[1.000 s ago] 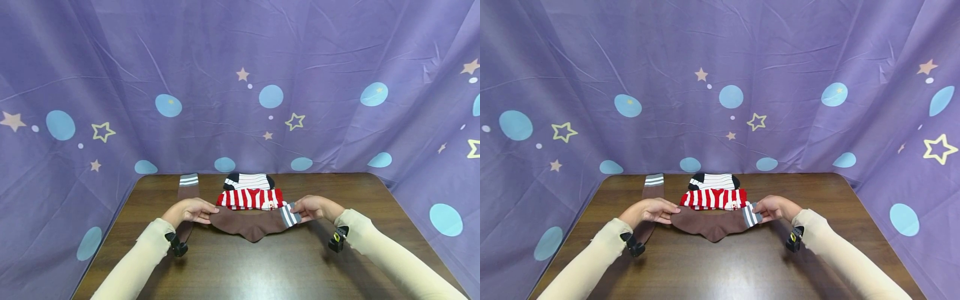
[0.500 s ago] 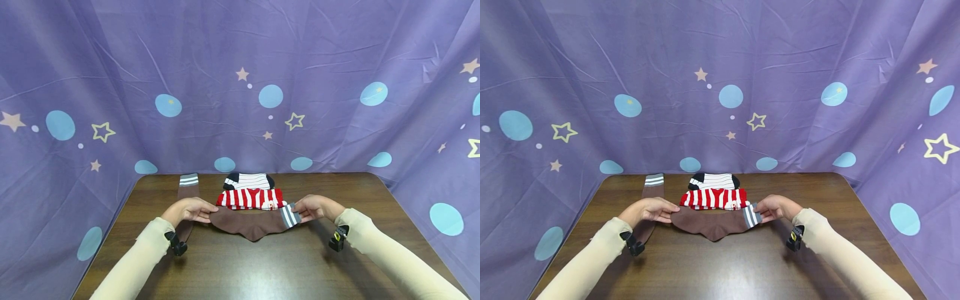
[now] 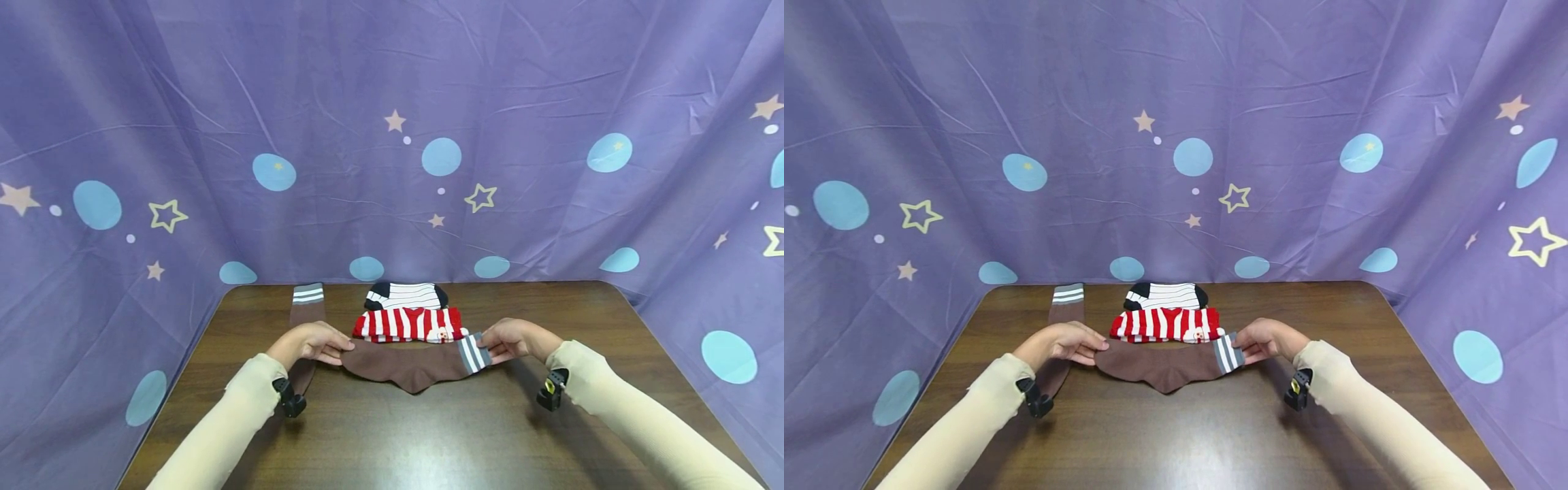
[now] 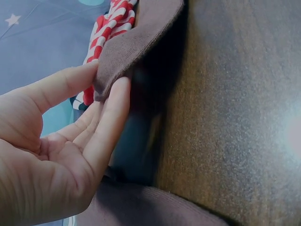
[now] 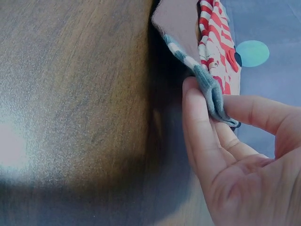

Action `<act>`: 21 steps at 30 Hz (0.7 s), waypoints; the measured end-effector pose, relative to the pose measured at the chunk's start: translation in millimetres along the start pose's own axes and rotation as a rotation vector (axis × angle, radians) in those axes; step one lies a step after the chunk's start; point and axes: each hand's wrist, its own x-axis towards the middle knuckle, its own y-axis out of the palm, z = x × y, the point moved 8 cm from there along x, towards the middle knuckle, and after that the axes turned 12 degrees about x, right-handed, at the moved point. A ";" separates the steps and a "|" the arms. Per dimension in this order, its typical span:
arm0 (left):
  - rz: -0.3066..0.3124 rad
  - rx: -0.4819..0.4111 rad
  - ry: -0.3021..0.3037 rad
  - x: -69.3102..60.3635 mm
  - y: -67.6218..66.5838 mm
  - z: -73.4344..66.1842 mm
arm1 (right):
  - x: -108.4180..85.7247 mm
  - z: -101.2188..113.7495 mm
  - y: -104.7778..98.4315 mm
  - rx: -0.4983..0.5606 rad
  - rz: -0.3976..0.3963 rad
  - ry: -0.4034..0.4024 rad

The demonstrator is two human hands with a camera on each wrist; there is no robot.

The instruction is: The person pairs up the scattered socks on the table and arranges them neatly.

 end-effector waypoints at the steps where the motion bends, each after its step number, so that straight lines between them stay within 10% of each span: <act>1: -0.004 0.009 0.000 0.2 -0.1 0.1 | 0.1 -0.1 -0.2 -0.003 -0.005 -0.002; 21: -0.100 0.114 -0.040 1.1 -3.9 1.8 | 0.1 -2.6 -0.6 -0.025 -0.072 -0.040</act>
